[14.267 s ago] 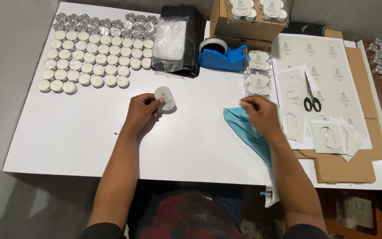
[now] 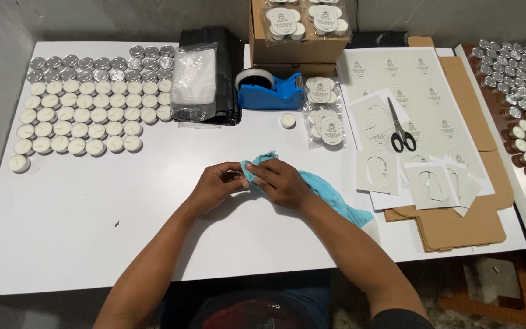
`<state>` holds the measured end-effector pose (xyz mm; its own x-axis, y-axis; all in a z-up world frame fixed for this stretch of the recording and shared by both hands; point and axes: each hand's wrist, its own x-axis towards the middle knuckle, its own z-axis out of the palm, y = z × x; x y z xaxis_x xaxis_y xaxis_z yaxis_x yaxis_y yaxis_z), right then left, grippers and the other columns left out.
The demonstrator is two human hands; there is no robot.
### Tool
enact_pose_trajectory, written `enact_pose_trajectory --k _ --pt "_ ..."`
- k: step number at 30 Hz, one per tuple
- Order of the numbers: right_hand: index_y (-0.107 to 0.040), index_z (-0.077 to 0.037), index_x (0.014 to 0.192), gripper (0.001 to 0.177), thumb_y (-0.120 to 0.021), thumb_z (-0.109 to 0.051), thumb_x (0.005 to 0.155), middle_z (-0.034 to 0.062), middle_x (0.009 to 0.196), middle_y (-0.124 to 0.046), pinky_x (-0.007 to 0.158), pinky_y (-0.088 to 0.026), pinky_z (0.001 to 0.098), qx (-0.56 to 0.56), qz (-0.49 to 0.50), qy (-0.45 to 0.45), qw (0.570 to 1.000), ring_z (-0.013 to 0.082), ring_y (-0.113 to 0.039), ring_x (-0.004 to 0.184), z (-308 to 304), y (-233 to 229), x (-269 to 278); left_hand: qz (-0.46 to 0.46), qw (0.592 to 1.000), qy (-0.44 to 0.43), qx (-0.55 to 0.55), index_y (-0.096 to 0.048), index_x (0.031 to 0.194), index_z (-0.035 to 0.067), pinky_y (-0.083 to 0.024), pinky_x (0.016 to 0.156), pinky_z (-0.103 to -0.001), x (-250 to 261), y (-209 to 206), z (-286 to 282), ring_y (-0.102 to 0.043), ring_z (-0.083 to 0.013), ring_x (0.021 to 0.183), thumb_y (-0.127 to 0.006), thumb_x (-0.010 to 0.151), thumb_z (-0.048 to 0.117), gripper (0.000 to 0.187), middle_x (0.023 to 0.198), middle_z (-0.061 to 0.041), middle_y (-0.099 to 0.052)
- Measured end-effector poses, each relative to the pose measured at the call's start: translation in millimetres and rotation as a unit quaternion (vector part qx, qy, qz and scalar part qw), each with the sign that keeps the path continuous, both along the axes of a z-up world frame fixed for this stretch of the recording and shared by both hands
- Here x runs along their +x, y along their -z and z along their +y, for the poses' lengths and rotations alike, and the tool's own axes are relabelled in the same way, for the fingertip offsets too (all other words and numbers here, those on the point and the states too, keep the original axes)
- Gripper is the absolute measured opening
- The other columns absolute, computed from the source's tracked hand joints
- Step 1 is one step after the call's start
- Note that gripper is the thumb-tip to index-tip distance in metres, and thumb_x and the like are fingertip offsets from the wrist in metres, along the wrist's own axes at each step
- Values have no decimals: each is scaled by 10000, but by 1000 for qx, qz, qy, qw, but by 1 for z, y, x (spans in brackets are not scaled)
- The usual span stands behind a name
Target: Using scissors to precisely cut a circular label from a printed sheet and then preparing a candle for labeling.
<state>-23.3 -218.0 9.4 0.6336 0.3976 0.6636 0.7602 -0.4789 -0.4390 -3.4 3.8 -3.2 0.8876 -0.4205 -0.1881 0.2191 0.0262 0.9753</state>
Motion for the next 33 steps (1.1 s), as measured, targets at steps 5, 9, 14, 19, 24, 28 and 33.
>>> enact_pose_trajectory --k 5,9,14,19,24,28,33 --pt "-697 -79 1307 310 -590 -187 1037 117 942 -675 666 -572 365 18 58 -9 998 283 -680 782 3 -13 -3 -10 999 10 -51 -646 1316 11 -627 872 -340 0 6 -2 -692 -173 949 -873 786 42 577 1098 -143 -676" --pt "-682 -87 1322 315 -551 -200 1058 108 944 -678 672 -568 373 26 113 -6 993 277 -680 776 0 -11 -2 1 993 20 -113 -492 1425 36 -617 913 -339 1 11 -2 -712 -182 982 -832 811 3 703 1131 -149 -637" --pt "-674 -75 1314 324 -532 -233 1069 124 963 -686 693 -571 394 2 150 9 989 299 -693 809 -1 -9 0 11 990 23 -137 -387 1472 106 -606 946 -343 1 8 -1 -715 -196 1039 -792 857 37 739 1155 -148 -627" --pt "-650 -53 1364 360 -532 -219 1068 125 928 -684 662 -559 367 5 159 8 987 271 -696 791 2 -12 -3 34 987 -2 -155 -519 1349 82 -632 942 -353 -2 13 -3 -726 -215 1064 -751 902 68 503 1186 -165 -636" --pt "-651 -41 1357 348 -557 -184 1054 147 949 -689 671 -572 372 4 117 6 993 303 -705 818 2 -15 -3 38 989 -4 -145 -520 1357 67 -636 946 -359 -3 10 -5 -724 -210 1054 -781 888 71 537 1169 -165 -632" --pt "-647 -43 1367 366 -564 -197 1046 145 946 -691 635 -568 381 -1 85 -7 996 306 -699 795 1 -14 -3 53 991 -19 -118 -569 1330 22 -646 921 -341 -3 14 -8 -727 -209 1033 -819 867 81 530 1121 -166 -636" --pt "-645 -61 1380 384 -596 -189 1022 116 952 -686 643 -572 358 -24 37 -16 999 284 -693 787 0 -1 -2 58 994 -25 -87 -630 1261 -27 -656 889 -342 -6 -3 -9 -740 -218 991 -831 853 77 466 1072 -170 -650"
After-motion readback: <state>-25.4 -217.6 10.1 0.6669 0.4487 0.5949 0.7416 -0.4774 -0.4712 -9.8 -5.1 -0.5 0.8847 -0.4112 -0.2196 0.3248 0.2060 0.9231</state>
